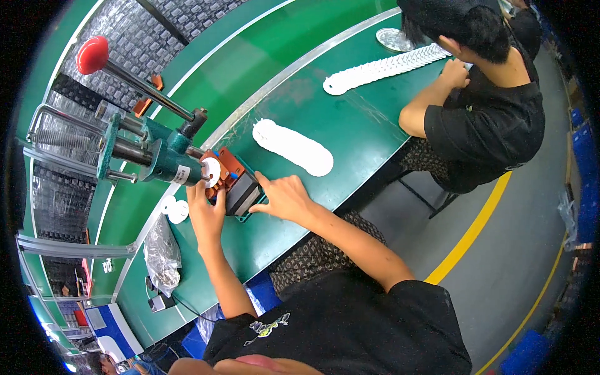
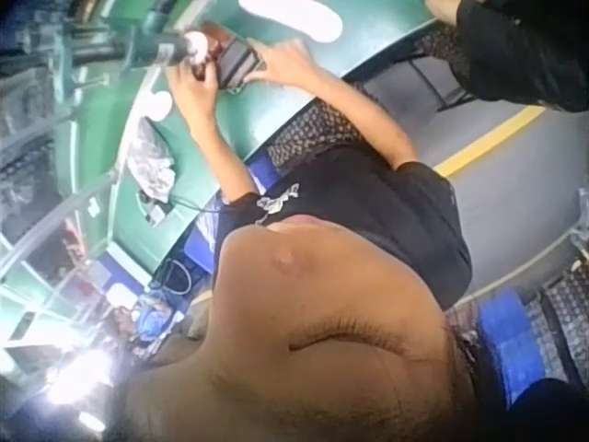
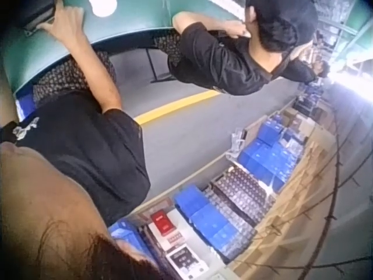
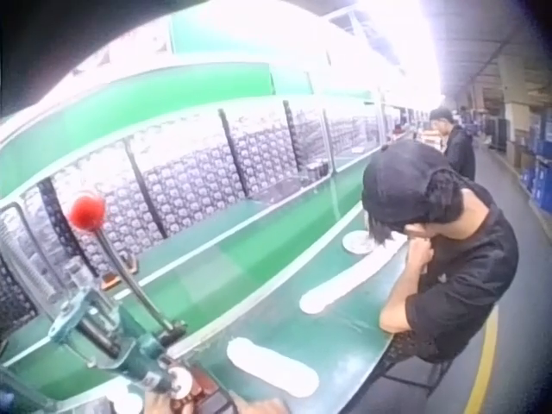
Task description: The person assembles circular plastic components by inserting metal pins into each disc by hand, pressing them into place using a manual press machine, and stacking the completed pieces along the workbench.
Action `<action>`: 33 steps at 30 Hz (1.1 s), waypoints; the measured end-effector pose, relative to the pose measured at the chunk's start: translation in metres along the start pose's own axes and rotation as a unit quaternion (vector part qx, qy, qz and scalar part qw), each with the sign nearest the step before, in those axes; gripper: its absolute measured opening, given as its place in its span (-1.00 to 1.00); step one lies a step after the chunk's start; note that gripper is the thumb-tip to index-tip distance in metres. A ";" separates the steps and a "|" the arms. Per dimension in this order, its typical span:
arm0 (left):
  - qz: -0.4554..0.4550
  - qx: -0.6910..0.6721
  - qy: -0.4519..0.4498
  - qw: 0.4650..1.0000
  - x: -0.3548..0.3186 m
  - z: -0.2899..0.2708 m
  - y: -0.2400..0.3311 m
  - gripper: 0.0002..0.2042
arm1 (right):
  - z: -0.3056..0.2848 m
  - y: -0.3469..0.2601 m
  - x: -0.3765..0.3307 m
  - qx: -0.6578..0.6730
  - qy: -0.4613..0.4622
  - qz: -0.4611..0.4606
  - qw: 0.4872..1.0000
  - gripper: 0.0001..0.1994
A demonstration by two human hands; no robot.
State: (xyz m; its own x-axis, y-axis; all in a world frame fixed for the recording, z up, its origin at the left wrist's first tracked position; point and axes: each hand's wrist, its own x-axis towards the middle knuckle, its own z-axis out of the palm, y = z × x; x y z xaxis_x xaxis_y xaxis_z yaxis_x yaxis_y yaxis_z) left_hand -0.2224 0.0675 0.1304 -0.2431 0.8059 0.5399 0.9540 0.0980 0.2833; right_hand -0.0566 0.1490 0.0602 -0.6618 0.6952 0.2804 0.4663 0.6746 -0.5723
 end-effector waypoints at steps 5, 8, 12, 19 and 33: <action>-0.067 -0.053 -0.003 0.996 -0.003 0.009 0.001 -0.59 | 0.000 0.002 -0.001 0.010 -0.002 0.001 1.000 -0.12; -0.007 -0.011 0.020 1.000 -0.003 0.007 -0.002 -0.51 | 0.000 0.003 -0.001 0.023 0.006 -0.007 1.000 -0.13; 0.009 -0.012 0.023 1.000 0.000 0.004 -0.008 -0.46 | 0.000 0.004 -0.001 0.012 -0.004 -0.012 1.000 -0.13; 0.058 0.010 0.052 0.997 -0.001 0.008 -0.012 -0.45 | -0.001 0.004 -0.001 0.000 -0.017 -0.004 1.000 -0.13; 0.065 0.028 0.056 0.996 -0.006 0.008 -0.012 -0.55 | 0.001 0.005 -0.001 0.029 0.019 -0.028 0.999 -0.17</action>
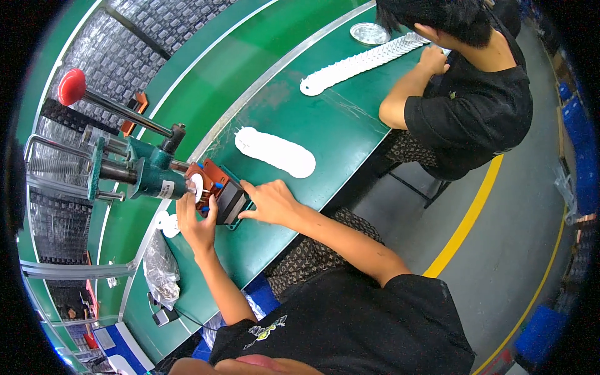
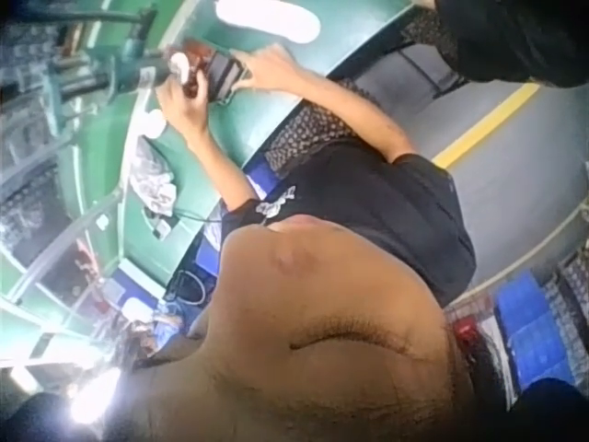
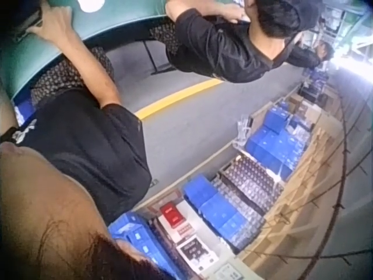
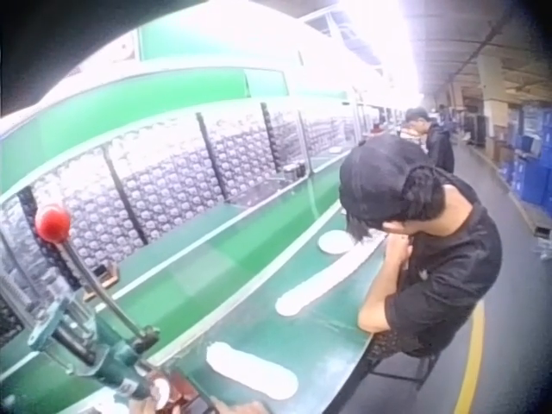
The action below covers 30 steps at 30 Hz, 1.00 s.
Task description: The person assembles circular plastic components by inserting metal pins into each disc by hand, pressing them into place using a manual press machine, and stacking the completed pieces along the workbench.
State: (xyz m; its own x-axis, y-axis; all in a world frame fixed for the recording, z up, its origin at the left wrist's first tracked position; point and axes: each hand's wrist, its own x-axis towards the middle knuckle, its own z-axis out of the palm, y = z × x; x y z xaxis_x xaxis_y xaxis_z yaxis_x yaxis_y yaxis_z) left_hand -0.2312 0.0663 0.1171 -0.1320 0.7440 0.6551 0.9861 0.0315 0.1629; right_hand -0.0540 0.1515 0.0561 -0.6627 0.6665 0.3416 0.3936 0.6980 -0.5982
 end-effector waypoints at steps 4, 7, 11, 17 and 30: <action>0.077 0.033 0.046 0.995 -0.015 -0.012 0.008 -0.60 | -0.009 -0.011 -0.007 0.032 0.082 0.010 0.996 -0.22; -0.035 -0.124 0.123 0.984 -0.042 -0.023 0.036 -0.66 | -0.023 -0.024 -0.032 0.068 0.200 -0.089 0.973 -0.19; -0.355 -0.404 -0.005 0.843 -0.077 -0.006 0.089 -0.78 | -0.032 -0.029 -0.063 0.094 0.200 -0.091 0.971 -0.26; -0.361 -0.553 -0.125 0.740 -0.070 0.021 0.123 -0.73 | -0.061 -0.016 -0.090 0.097 0.163 0.059 0.980 -0.31; -0.295 -0.509 -0.196 0.784 -0.072 0.030 0.129 -0.80 | -0.094 0.042 -0.050 -0.039 0.072 0.216 0.973 -0.36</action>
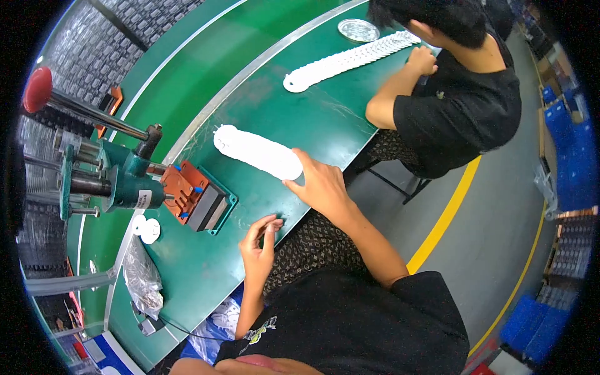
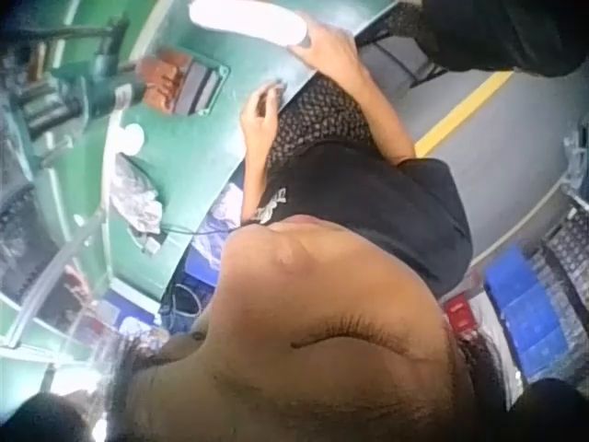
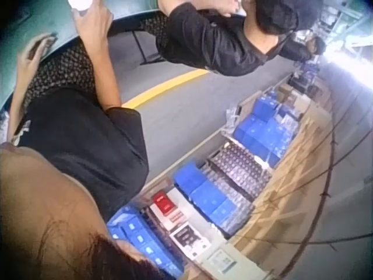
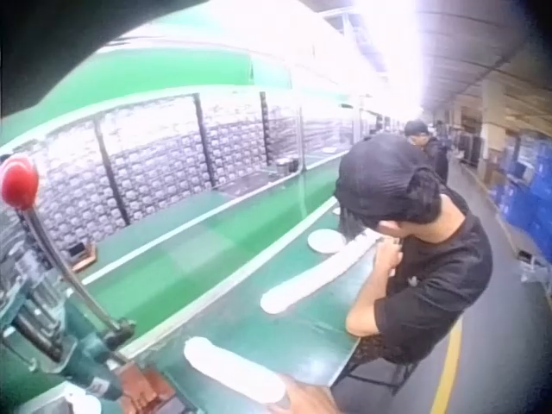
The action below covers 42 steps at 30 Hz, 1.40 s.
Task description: The person assembles circular plastic components by inserting metal pins into each disc by hand, pressing them into place using a manual press machine, and stacking the completed pieces along the workbench.
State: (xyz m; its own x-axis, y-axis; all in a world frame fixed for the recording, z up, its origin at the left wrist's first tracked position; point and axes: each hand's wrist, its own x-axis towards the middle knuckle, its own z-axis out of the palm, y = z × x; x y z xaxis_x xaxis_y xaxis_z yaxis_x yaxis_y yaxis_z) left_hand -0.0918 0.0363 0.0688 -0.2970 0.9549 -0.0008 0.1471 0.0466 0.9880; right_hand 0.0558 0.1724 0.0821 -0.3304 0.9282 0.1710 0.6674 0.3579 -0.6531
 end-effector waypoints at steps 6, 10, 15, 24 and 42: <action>0.089 0.109 -0.023 0.990 0.005 0.007 0.003 -0.77 | 0.016 -0.010 0.025 0.000 -0.033 0.006 0.999 -0.35; 0.076 0.112 -0.022 0.991 0.007 0.007 0.006 -0.79 | 0.040 -0.012 0.045 0.003 0.020 -0.048 0.999 -0.33; 0.067 0.109 -0.013 0.992 0.007 0.005 0.008 -0.84 | 0.047 -0.011 0.050 0.124 0.010 -0.023 0.992 -0.37; 0.160 0.115 0.027 0.980 -0.001 -0.019 0.010 -0.90 | 0.024 0.020 0.025 0.767 -0.163 0.179 0.594 -0.55; 0.114 0.578 0.288 0.755 0.030 -0.266 -0.026 -0.77 | 0.056 -0.009 -0.028 0.750 -0.228 0.229 0.577 -0.91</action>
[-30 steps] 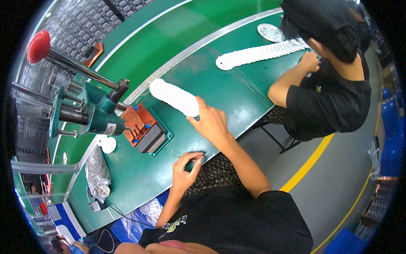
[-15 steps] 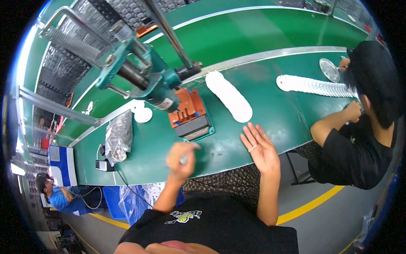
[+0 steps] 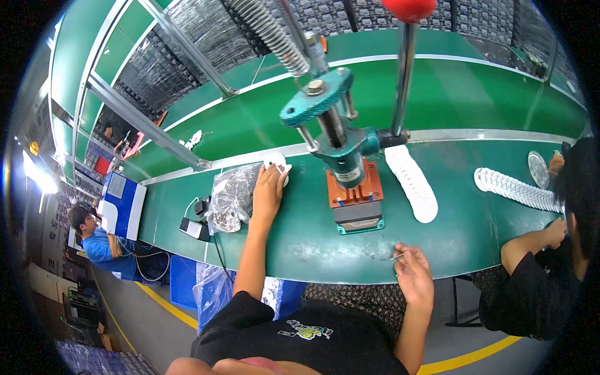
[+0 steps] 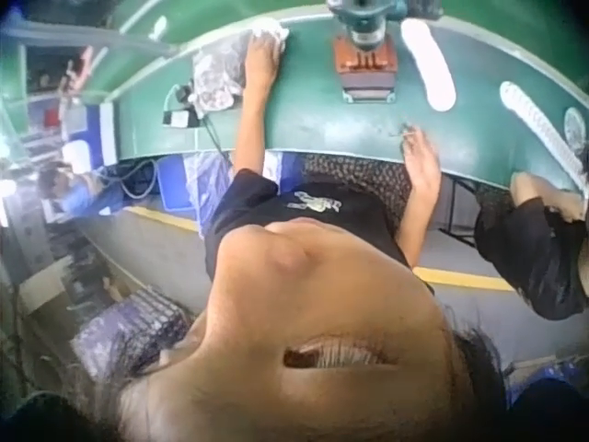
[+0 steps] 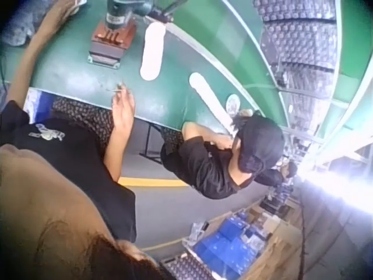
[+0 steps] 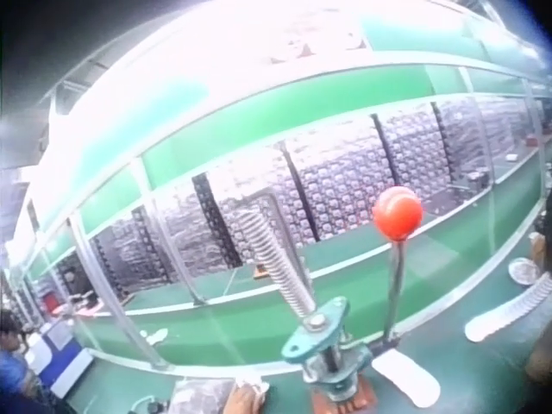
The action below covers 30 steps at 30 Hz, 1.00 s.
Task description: The person assembles circular plastic components by inserting metal pins into each disc by hand, pressing them into place using a manual press machine, and stacking the completed pieces along the workbench.
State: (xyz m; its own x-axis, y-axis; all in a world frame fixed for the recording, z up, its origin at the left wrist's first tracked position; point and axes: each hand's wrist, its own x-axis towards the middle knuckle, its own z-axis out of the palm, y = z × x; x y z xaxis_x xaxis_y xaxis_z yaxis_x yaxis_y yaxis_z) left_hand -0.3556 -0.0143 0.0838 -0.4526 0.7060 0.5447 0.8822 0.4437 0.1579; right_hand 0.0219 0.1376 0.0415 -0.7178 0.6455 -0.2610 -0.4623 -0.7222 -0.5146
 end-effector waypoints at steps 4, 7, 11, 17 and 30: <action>-0.014 -0.116 0.184 0.976 0.007 -0.012 0.027 -0.79 | 0.005 -0.002 0.000 -0.022 -0.025 0.015 0.999 -0.90; -0.343 -0.523 0.116 0.772 0.005 -0.018 0.062 -0.70 | 0.019 -0.006 -0.002 -0.168 0.050 0.002 0.984 -0.84; -0.321 -0.743 -0.172 0.561 -0.013 -0.028 0.106 -0.67 | 0.040 -0.002 0.001 -0.238 0.075 -0.054 0.967 -0.79; -0.213 -0.647 -0.437 0.588 -0.049 -0.005 0.163 -0.87 | 0.047 0.016 -0.006 -0.205 0.097 -0.156 0.961 -0.80; -0.197 -0.607 -0.369 0.676 -0.052 0.001 0.182 -0.85 | 0.050 0.039 0.006 -0.233 0.159 -0.240 0.929 -0.86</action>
State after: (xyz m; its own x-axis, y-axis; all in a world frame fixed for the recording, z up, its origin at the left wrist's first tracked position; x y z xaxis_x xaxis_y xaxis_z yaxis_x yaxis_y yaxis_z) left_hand -0.1719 0.0302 0.0838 -0.2303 0.9467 -0.2254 -0.0723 0.2143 0.9741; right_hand -0.0270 0.1007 0.0609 -0.2629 0.9595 -0.1011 -0.3610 -0.1950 -0.9119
